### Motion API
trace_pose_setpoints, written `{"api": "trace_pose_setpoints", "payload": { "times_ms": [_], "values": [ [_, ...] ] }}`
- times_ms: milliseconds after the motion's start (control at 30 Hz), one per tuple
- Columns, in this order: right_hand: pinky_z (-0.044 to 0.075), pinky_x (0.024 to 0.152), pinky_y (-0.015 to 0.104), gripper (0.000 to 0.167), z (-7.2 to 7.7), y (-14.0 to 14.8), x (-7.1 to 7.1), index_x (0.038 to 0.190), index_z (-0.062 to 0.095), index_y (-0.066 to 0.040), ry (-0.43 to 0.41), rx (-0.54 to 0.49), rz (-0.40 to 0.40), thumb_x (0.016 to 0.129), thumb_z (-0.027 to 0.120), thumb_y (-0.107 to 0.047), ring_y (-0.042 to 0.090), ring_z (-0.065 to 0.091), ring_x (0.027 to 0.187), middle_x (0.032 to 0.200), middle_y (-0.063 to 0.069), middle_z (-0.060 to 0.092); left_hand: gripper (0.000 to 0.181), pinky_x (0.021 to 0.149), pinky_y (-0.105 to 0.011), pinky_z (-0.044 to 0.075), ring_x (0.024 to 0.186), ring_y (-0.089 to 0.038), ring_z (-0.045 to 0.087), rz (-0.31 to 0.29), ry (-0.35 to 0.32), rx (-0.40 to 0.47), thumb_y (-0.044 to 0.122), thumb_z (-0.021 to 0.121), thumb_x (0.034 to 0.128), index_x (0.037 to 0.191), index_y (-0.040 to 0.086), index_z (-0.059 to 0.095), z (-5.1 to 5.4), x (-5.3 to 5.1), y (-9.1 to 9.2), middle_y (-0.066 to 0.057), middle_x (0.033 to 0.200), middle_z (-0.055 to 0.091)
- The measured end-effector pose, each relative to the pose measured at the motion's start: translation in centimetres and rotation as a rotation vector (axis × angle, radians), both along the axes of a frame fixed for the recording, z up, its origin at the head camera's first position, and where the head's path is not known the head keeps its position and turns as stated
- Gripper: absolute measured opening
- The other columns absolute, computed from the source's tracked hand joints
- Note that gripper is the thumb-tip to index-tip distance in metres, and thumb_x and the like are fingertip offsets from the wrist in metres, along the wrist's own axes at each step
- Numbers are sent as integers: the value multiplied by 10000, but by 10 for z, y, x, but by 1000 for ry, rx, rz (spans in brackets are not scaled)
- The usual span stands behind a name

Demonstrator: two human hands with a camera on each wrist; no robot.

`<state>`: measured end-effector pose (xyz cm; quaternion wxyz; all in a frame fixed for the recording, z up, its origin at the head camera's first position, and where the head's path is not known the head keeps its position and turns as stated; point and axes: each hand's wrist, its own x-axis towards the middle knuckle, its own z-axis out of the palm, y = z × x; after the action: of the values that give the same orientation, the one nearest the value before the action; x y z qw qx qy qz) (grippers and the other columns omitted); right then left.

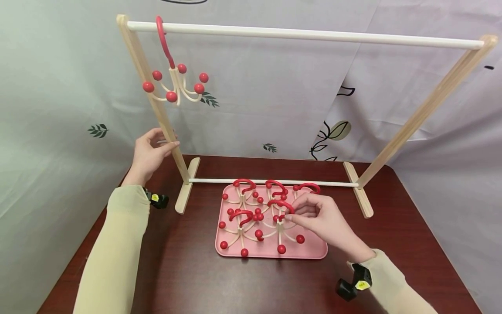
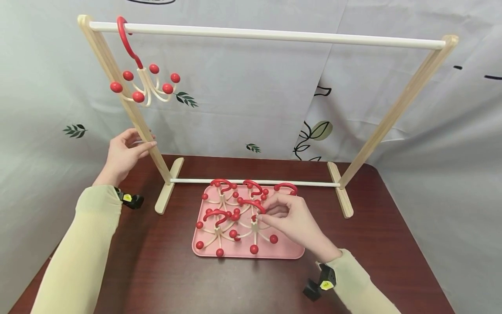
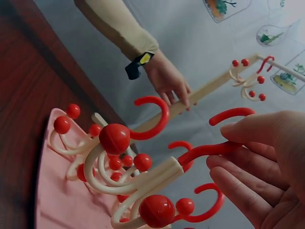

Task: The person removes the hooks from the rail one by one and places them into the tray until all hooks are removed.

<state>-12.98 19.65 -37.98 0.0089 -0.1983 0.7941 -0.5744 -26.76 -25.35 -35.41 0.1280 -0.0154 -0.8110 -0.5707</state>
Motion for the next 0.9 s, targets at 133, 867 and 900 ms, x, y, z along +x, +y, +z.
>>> {"api": "trace_pose_setpoints", "payload": {
  "times_ms": [133, 867, 900],
  "values": [
    [608, 726, 341, 209, -6, -3, 3, 976, 725, -15, -26, 6, 16, 811, 853, -7, 237, 734, 814, 922, 83, 732, 471, 820, -201, 545, 1078, -117, 645, -1, -1, 1, 239, 783, 929, 1348, 113, 608, 0, 0, 0, -61, 1254, 642],
    [598, 775, 324, 212, -32, -11, 0, 1012, 712, 11, -105, 61, 100, 855, 836, -60, 226, 729, 865, 974, 93, 692, 505, 813, -196, 544, 1076, -115, 643, -6, -1, 13, 232, 780, 931, 1370, 72, 588, -1, -1, -1, -73, 1257, 639],
    [597, 777, 319, 214, -34, -11, -1, 1016, 711, 12, -110, 67, 97, 859, 834, -65, 221, 730, 867, 977, 93, 693, 502, 813, -198, 544, 1075, -115, 643, -6, -1, 14, 232, 780, 932, 1368, 72, 589, -1, -1, -1, -77, 1258, 640]
  ]
}}
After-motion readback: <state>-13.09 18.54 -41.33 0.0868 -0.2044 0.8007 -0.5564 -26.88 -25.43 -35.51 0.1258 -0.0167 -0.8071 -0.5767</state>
